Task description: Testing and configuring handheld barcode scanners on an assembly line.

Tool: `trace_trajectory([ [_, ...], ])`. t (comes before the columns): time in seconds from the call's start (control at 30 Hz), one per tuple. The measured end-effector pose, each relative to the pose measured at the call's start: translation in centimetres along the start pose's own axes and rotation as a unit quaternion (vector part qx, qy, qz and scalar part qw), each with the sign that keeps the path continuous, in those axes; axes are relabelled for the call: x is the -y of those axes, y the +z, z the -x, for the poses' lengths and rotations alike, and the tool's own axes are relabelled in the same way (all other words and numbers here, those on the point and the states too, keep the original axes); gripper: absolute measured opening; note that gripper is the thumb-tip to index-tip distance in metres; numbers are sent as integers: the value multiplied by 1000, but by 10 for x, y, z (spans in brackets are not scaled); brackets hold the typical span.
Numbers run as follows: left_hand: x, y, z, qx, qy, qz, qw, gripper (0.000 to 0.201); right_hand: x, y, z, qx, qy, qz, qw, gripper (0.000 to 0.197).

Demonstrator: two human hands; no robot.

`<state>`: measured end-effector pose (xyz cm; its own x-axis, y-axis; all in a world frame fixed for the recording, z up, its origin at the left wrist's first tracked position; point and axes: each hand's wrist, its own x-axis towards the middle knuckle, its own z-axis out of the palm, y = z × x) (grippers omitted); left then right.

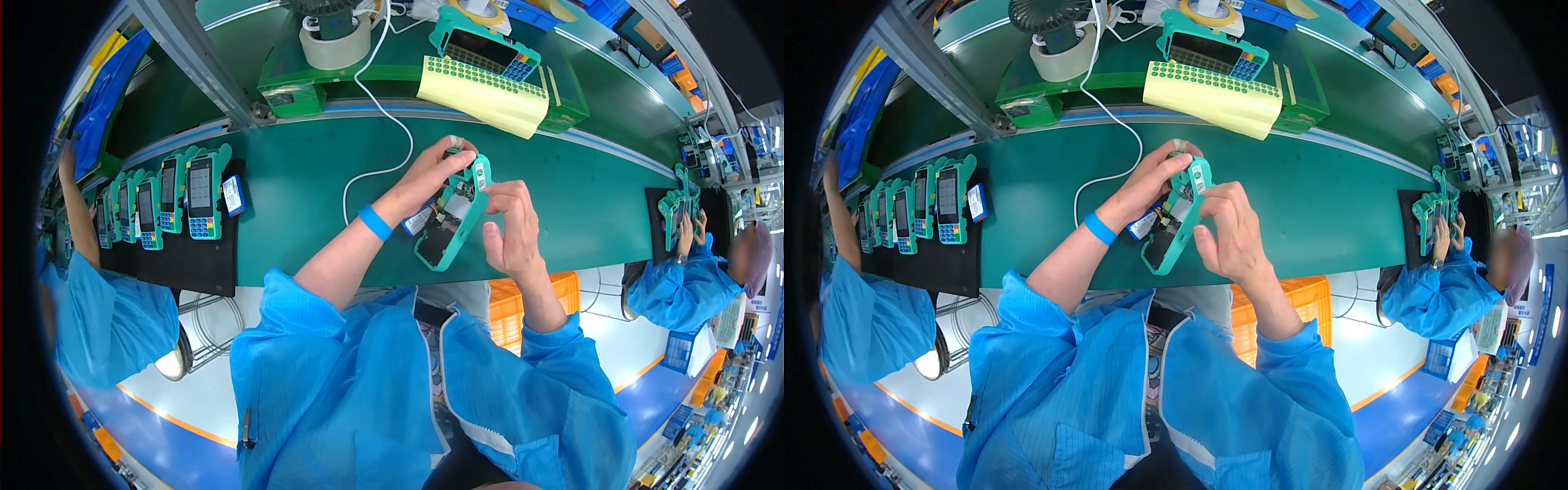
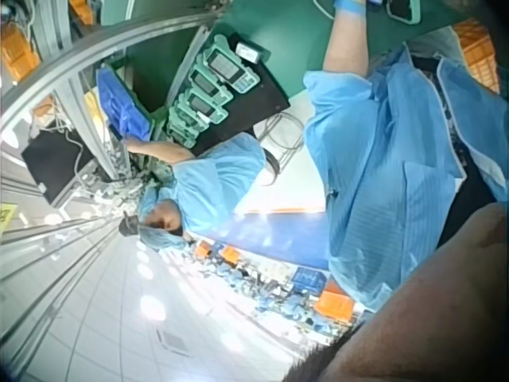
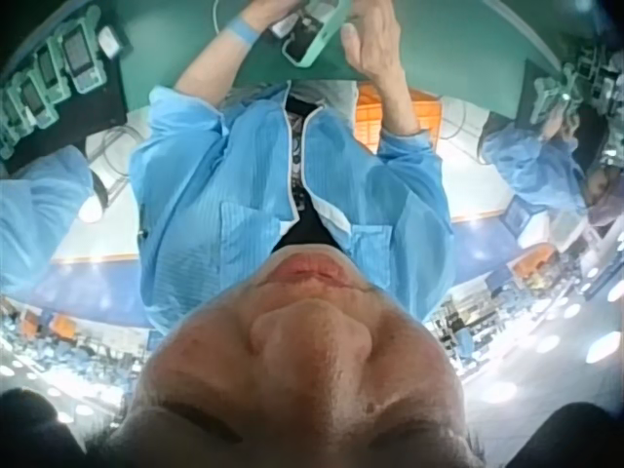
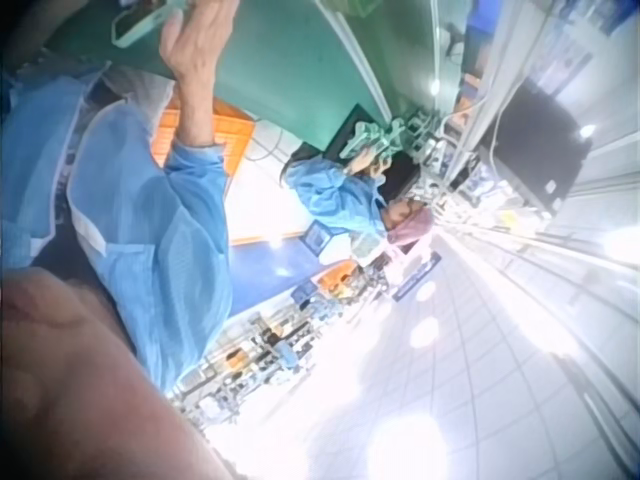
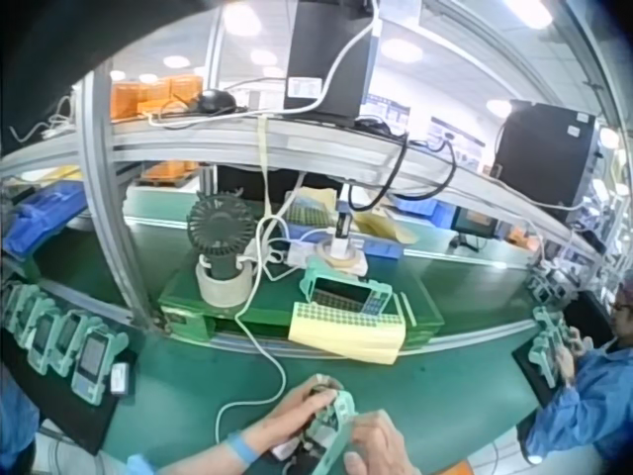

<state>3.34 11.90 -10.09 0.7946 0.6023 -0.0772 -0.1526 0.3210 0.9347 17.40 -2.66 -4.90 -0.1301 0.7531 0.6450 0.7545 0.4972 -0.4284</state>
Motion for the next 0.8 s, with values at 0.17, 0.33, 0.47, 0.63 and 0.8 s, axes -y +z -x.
trace_trajectory([
  [0.17,-1,1,3,-5,-6,-4,1000,46,2,1,1,-3,1,-2,1000,23],
  [0.33,2,-2,1,2,4,-2,1000,47,1,4,1,-8,-1,-5,1000,24],
  [0.47,2,-2,1,-4,-1,-16,1000,47,1,4,2,1,2,3,1000,24],
  [0.63,2,-3,0,-1,1,-1,1000,46,1,5,4,11,15,-6,1000,25],
  [0.8,0,-2,-1,2,2,1,1000,44,-1,3,-2,-7,10,-5,1000,25],
])
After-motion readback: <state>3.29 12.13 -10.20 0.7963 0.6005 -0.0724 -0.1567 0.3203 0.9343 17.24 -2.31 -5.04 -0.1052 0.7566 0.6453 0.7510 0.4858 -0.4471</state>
